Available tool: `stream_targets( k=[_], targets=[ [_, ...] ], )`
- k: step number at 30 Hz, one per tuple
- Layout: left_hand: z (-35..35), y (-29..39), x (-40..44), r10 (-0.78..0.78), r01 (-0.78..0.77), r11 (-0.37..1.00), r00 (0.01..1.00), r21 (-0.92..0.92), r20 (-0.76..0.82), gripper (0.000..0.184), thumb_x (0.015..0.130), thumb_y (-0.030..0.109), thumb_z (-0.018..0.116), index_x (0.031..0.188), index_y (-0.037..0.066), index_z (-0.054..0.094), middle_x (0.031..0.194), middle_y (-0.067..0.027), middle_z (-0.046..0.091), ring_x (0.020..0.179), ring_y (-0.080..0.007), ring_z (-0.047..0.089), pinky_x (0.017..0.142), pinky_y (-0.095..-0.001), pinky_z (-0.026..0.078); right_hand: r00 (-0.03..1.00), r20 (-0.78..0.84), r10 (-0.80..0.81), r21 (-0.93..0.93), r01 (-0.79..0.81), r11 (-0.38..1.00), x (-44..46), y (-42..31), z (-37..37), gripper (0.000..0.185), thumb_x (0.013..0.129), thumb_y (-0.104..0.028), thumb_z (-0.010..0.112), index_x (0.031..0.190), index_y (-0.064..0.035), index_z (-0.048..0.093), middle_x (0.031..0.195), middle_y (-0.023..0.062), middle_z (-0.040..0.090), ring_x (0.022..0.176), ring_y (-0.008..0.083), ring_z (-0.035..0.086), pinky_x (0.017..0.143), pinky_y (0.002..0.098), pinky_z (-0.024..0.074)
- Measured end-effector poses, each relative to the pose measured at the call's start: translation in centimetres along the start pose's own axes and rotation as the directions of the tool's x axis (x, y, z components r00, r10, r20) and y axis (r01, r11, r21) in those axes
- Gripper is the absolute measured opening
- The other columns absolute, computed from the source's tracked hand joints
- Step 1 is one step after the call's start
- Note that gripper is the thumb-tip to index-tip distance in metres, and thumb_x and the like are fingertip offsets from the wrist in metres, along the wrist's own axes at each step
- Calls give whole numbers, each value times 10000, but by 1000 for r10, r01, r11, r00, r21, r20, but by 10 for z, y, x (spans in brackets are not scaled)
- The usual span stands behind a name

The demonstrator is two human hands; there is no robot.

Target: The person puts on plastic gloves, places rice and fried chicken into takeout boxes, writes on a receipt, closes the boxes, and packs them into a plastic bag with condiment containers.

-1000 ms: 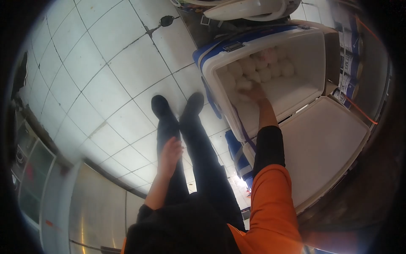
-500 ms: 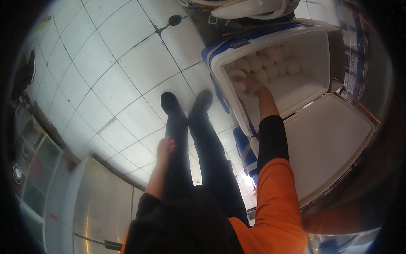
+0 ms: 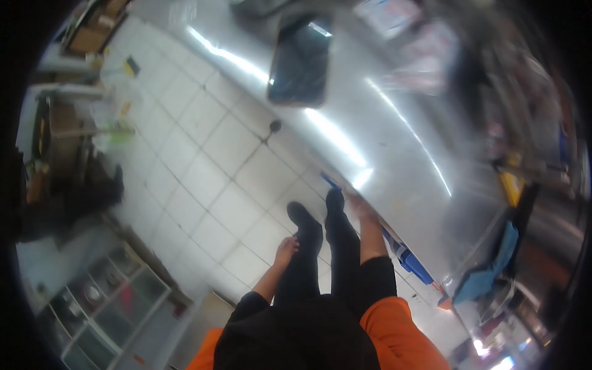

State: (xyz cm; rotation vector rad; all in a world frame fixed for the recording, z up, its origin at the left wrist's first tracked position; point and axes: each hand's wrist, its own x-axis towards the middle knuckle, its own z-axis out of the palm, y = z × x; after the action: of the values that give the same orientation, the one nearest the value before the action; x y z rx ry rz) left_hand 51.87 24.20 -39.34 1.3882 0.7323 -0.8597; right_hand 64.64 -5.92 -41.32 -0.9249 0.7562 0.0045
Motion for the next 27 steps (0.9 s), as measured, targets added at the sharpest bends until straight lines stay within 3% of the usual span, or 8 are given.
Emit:
stream_targets(
  k=[1,2,3,9,11,14,20,27],
  targets=[
    [1,10,-11,21,-23,999,999,47,45,275,971,170,460,1172,7,553,941,-66,613,805,-126,567,729,-249,480,997,47,-57,-402,71,913,-26,16,-15,580,890,-508,505,1295,-94,480,1291,124,537,1150,321,524,870,536,486],
    [3,17,-17,45,-55,994,994,97,100,284,978,193,468,1176,9,553,950,-70,616,805,-128,574,725,-250,482,967,198,160,140,-190,972,-61,-6,-3,602,877,-497,534,1313,-88,467,1301,136,529,1172,336,505,878,549,476],
    [3,20,-19,47,-70,984,989,165,139,301,981,227,477,1181,15,554,958,-70,619,799,-128,576,717,-251,484,869,334,366,561,-495,664,-96,-27,9,628,863,-485,564,1331,-82,454,1312,148,521,1194,351,487,886,563,466],
    [51,69,-97,154,-213,976,825,47,544,449,967,393,500,1275,66,493,1045,-49,613,871,-142,608,718,-295,522,764,488,422,276,-593,756,-295,-50,-27,619,880,-406,596,1373,-83,409,1282,159,547,1148,324,552,881,520,482],
    [70,53,-121,-18,-47,997,686,69,727,473,965,432,483,1289,88,481,1114,-66,581,1002,-193,602,746,-329,550,767,539,347,313,-565,763,-351,-51,-54,644,873,-364,640,1370,-39,392,1355,130,493,1286,261,447,1085,494,325],
    [126,35,-220,-266,-67,910,662,408,701,447,969,417,474,1291,106,477,1209,-99,525,1130,-245,545,807,-367,554,773,504,385,265,-562,783,-412,-8,-131,676,853,-430,663,1387,-137,371,1272,108,522,1148,286,518,944,437,444],
    [213,-118,-285,-288,-338,789,534,513,795,344,972,312,511,1248,107,500,1138,-76,555,1040,-210,577,792,-392,554,995,1,-99,584,79,808,-621,22,-220,654,837,-351,698,1366,-161,364,1316,112,486,1172,304,513,898,469,481],
    [334,-213,-413,-263,-378,826,396,417,880,356,973,316,527,1258,107,490,1143,-88,559,998,-207,605,758,-384,569,589,-767,-254,473,787,396,-830,94,-352,542,822,-347,698,1273,-155,468,1221,79,561,1041,254,574,826,435,499]
  ],
)
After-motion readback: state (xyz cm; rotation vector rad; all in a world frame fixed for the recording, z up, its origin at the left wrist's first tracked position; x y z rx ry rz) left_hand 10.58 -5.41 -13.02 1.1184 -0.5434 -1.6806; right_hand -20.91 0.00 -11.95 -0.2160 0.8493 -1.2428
